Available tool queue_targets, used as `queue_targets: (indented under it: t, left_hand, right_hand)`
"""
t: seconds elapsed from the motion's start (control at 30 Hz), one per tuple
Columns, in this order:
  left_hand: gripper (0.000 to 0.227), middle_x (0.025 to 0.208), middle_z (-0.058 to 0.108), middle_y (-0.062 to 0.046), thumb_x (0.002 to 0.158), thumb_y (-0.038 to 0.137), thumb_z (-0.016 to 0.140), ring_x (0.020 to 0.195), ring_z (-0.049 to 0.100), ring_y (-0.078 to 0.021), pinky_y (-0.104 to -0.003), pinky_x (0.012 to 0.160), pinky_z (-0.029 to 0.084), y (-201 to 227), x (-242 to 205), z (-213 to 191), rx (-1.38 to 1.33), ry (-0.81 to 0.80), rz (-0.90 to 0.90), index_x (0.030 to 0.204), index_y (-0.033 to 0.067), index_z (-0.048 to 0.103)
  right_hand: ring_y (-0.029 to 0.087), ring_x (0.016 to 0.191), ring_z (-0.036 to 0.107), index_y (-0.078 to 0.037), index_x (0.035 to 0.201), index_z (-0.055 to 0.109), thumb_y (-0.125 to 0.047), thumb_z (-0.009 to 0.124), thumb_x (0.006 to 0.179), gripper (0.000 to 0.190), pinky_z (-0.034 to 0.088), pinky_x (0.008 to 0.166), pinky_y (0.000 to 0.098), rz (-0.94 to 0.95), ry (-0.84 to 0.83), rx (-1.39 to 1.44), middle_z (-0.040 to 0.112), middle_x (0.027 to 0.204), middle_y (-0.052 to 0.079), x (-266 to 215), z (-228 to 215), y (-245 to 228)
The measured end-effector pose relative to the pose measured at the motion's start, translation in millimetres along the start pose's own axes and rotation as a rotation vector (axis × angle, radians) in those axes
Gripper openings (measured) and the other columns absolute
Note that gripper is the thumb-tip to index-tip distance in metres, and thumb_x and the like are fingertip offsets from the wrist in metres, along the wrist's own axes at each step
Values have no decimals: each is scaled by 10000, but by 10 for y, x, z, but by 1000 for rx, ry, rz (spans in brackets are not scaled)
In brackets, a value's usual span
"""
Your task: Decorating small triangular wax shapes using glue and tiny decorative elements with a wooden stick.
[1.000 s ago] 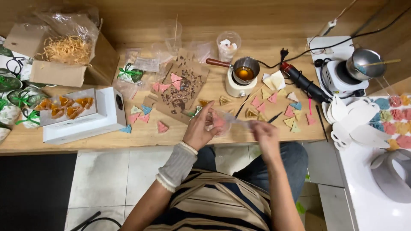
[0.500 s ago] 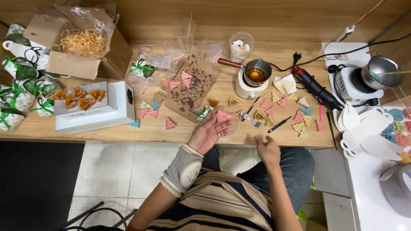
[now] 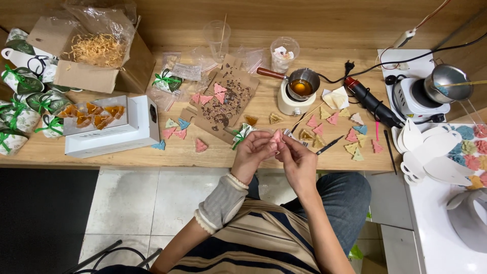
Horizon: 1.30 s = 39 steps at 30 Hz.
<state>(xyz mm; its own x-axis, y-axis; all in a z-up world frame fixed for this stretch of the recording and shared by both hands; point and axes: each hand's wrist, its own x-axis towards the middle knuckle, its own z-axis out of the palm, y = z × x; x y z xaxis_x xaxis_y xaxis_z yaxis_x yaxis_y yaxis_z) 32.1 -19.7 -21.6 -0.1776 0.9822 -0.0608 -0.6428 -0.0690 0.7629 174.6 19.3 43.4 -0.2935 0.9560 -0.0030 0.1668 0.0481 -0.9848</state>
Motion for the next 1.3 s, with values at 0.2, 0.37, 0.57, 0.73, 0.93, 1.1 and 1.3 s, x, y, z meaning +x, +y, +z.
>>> queue_targets:
  t: [0.2, 0.37, 0.57, 0.73, 0.93, 1.1, 1.3]
  left_hand:
    - [423, 1078, 735, -186, 955, -4, 677, 935, 723, -180, -298, 826, 606, 46, -11, 76, 87, 121, 55, 1325, -14, 470]
    - [465, 992, 742, -213, 950, -68, 663, 864, 728, -179, -273, 730, 598, -41, -48, 67, 74, 164, 222, 1354, -21, 436]
    - [453, 1012, 751, -200, 928, -17, 663, 878, 762, -191, -288, 721, 621, 170, -114, 270, 2, 196, 216, 1321, -6, 437]
    - [468, 1052, 755, -145, 963, 45, 692, 903, 732, -148, -254, 738, 597, 128, -23, 9, 52, 108, 121, 1380, -32, 492]
    - [478, 1012, 745, -104, 958, 29, 711, 872, 707, -118, -232, 700, 575, 184, -8, 22, 191, 92, 119, 1389, -45, 518]
    - [477, 942, 729, -102, 921, -24, 701, 781, 681, -120, -229, 635, 558, 134, 22, 42, 232, 144, 165, 1352, -18, 497]
    - [379, 996, 717, -98, 921, -44, 700, 898, 708, -125, -241, 760, 601, 93, 50, -6, 254, 216, 226, 1259, -23, 529]
  right_hand:
    - [161, 602, 682, 16, 1194, 737, -69, 659, 949, 270, 528, 570, 288, -257, 63, -321, 722, 789, 152, -106, 37, -264]
    - [185, 625, 667, 49, 1146, 728, -43, 669, 952, 222, 522, 592, 307, -457, 130, -384, 713, 826, 174, -137, 93, -266]
    - [190, 604, 650, 39, 1119, 740, -42, 664, 948, 204, 509, 563, 313, -400, 122, -337, 708, 790, 153, -96, 145, -249]
    - [213, 640, 676, 12, 1159, 745, -26, 675, 939, 233, 539, 600, 325, -458, 103, -416, 705, 821, 157, -130, 85, -280]
    - [307, 789, 716, 1, 1136, 749, -2, 675, 939, 210, 571, 712, 377, -603, 90, -526, 716, 947, 176, -142, 19, -321]
    - [327, 820, 711, -5, 1083, 745, 5, 668, 938, 165, 563, 756, 388, -595, 89, -589, 715, 952, 174, -125, 33, -233]
    - [190, 862, 728, 65, 1255, 637, -96, 672, 981, 320, 584, 760, 304, -128, 54, -73, 764, 980, 132, 4, 45, 62]
